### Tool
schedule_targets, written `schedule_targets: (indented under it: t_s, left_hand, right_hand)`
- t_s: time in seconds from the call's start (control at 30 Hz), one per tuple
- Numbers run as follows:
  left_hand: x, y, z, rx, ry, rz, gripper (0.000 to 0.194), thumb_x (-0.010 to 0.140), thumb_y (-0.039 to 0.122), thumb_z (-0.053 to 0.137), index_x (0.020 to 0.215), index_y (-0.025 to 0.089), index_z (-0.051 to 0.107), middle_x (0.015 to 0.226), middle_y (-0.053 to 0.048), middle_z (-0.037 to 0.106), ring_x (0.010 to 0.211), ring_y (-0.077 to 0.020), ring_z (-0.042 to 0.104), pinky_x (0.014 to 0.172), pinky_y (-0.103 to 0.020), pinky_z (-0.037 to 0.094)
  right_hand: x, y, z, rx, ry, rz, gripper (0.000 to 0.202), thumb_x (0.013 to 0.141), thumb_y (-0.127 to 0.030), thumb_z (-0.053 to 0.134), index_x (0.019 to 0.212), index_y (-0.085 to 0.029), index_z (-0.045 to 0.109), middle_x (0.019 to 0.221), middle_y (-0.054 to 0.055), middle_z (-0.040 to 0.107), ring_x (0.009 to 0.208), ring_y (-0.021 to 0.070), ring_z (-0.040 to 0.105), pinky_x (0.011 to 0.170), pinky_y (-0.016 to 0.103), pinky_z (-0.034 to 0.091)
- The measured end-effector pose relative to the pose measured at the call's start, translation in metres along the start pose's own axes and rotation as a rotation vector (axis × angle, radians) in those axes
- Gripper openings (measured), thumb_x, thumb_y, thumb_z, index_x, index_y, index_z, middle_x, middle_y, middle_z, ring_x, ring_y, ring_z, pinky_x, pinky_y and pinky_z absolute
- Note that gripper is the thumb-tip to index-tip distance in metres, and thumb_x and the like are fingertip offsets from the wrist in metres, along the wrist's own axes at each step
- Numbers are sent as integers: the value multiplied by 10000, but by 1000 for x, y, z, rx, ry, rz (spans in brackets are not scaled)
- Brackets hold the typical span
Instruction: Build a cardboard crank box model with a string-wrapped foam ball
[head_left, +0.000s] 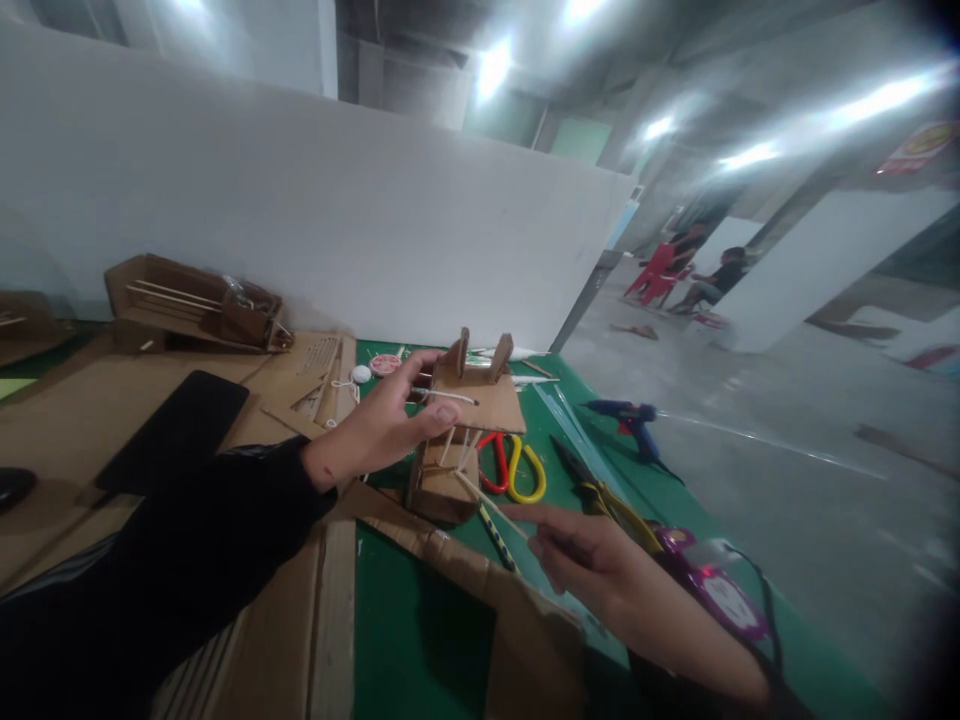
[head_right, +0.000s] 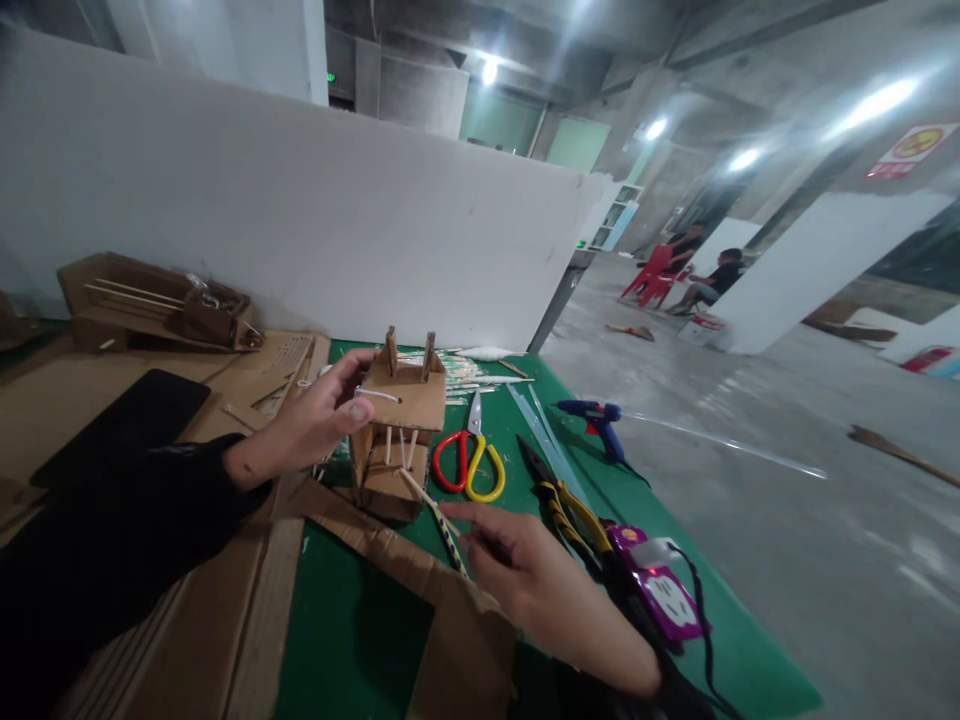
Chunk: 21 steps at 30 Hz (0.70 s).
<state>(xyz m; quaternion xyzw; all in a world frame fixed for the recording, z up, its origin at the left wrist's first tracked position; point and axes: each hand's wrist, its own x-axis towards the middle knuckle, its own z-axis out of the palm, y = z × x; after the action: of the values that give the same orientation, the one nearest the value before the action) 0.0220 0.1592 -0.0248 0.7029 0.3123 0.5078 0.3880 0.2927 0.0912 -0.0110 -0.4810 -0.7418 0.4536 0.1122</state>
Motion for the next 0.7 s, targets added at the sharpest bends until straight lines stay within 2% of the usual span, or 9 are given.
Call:
schedule_targets:
  t_s: [0.2,0.4,0.7]
  left_hand:
    - [0,1,0,-2,1,15,581,854,565,578,1314,242,430,1218,-113,568,1090,-276,555,928,-411,443]
    - [0,1,0,-8,6,3,594,851,557,587,1322,235,421,1211,-113,568,1068,-274,564,920,-412,450]
    - [0,1,1,-11,11,4,600,842,552,602,1320,232,431,1220,-118,576,1072,-280,572,937,-426,445]
  right_hand:
    - [-1,6,-3,17,-18,-12,418,965,-364,419,1307,-161,546,676,-38,401,589,113,342,528,231,292]
    - [-6,10,-8,63,35,-20,405,956,-363,448,1308,-184,538,685,-40,397,606,119,363,536,237,293]
    - [0,2,-3,24,20,-49,413,964,-366,419,1298,-166,556,674,-40,389,593,113,334,523,232,269]
